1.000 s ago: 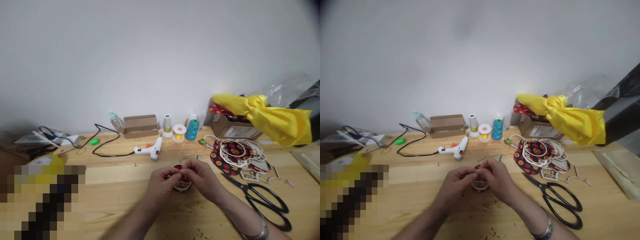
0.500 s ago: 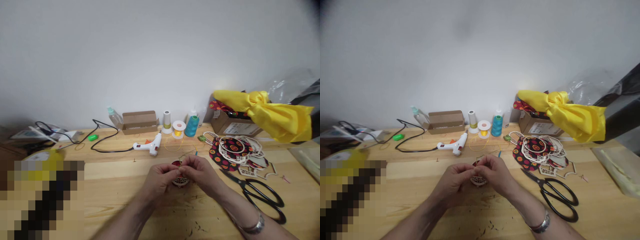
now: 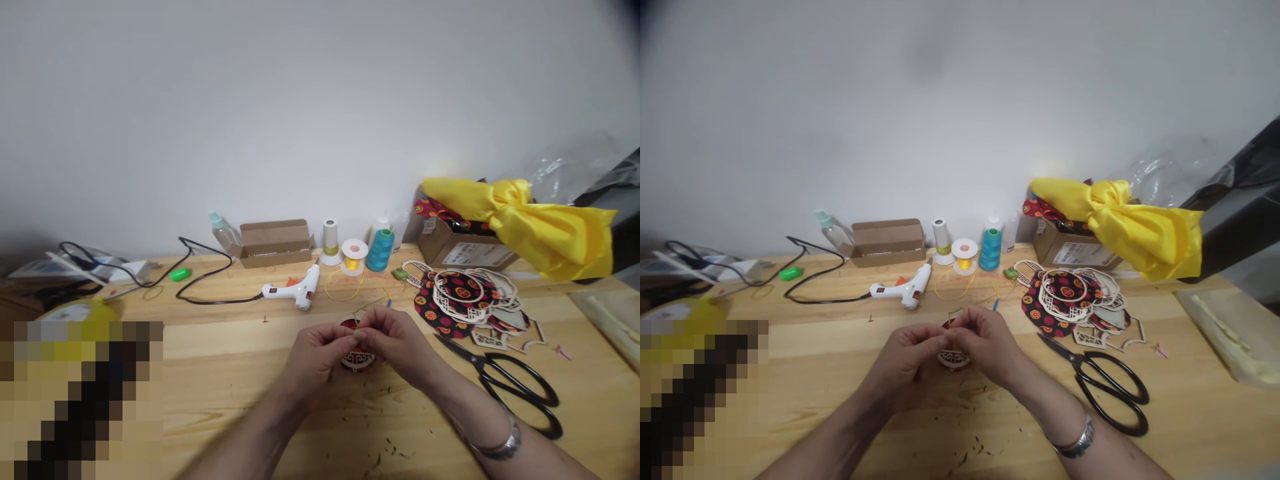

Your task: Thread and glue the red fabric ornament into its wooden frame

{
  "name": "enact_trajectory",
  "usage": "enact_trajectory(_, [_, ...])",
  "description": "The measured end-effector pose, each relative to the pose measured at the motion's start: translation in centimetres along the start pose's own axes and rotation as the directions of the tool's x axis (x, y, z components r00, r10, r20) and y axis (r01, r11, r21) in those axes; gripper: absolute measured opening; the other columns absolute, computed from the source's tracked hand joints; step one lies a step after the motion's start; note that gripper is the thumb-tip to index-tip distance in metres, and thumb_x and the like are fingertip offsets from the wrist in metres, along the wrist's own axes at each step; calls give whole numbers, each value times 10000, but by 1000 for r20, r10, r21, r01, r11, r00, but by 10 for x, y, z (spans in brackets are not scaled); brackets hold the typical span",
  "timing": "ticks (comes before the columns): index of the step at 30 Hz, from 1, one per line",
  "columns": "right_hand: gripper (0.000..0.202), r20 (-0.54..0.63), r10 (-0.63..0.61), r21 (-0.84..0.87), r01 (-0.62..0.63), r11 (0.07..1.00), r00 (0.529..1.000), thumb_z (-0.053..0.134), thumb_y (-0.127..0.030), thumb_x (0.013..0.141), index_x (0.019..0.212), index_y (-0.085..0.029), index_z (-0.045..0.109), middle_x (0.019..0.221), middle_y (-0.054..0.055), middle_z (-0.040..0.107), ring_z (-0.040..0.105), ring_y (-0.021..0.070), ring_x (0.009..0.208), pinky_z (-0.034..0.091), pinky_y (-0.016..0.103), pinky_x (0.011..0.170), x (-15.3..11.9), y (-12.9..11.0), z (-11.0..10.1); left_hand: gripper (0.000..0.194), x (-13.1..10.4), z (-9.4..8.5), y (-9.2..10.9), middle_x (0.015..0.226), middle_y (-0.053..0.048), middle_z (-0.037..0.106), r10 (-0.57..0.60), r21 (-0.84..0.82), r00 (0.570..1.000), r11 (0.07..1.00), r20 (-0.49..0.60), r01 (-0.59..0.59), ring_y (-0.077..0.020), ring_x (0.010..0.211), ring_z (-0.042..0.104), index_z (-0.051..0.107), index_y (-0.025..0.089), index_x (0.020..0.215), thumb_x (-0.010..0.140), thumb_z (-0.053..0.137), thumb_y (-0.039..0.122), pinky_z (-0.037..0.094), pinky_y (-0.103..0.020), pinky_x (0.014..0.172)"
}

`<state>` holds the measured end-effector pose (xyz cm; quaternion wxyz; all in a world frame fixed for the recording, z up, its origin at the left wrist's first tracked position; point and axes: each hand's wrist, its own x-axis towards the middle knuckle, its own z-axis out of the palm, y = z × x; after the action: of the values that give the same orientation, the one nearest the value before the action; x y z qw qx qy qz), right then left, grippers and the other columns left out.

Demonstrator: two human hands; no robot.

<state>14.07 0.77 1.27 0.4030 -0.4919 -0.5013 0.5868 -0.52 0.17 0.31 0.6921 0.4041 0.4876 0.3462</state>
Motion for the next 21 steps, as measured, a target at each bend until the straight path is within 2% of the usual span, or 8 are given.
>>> enact_trajectory(5, [118, 13, -20, 24, 20, 1000, 1000, 627, -214, 651, 624, -147, 533, 541, -47, 502, 420, 62, 481, 332, 185, 446, -1, -1, 0, 254, -2, 0, 5, 547, -6, 603, -19, 48, 1000, 999, -15, 20, -21, 355, 285, 682, 115, 730, 649, 664, 355, 152, -190, 365])
enact_trajectory(12, [112, 23, -14, 12, 14, 1000, 1000, 629, -227, 654, 646, -149, 549, 561, -38, 537, 471, 75, 505, 382, 193, 483, -2, -3, -1, 182, -5, 4, 13, 524, -9, 619, -25, 5, 997, 1000, -73, 25, -46, 410, 415, 688, 110, 662, 618, 697, 286, 246, -160, 385])
enact_trajectory(14, [81, 37, -29, -69, 32, 997, 999, 589, -230, 701, 707, -149, 585, 618, -16, 583, 510, 92, 551, 407, 205, 521, -2, -3, -3, 143, -4, 3, 13, 554, -16, 642, 5, -39, 998, 999, -69, -8, -70, 465, 486, 688, 113, 654, 620, 695, 252, 337, -167, 446])
enact_trajectory(17, [129, 90, -115, -275, 135, 952, 989, 526, -215, 766, 807, -167, 639, 720, 9, 633, 550, 117, 646, 426, 224, 595, -2, -5, -10, 117, -3, 0, 12, 593, -26, 663, 61, -101, 997, 993, -52, -66, -118, 568, 566, 691, 122, 659, 624, 692, 234, 429, -217, 574])
enact_trajectory(21, [161, 112, -207, -499, 235, 834, 972, 519, -219, 789, 680, -161, 623, 643, 10, 611, 532, 122, 615, 407, 223, 578, -4, -7, -15, 114, -2, -1, 13, 531, -8, 642, 55, -114, 993, 991, -106, -67, -120, 538, 567, 692, 132, 637, 602, 709, 239, 443, -229, 574])
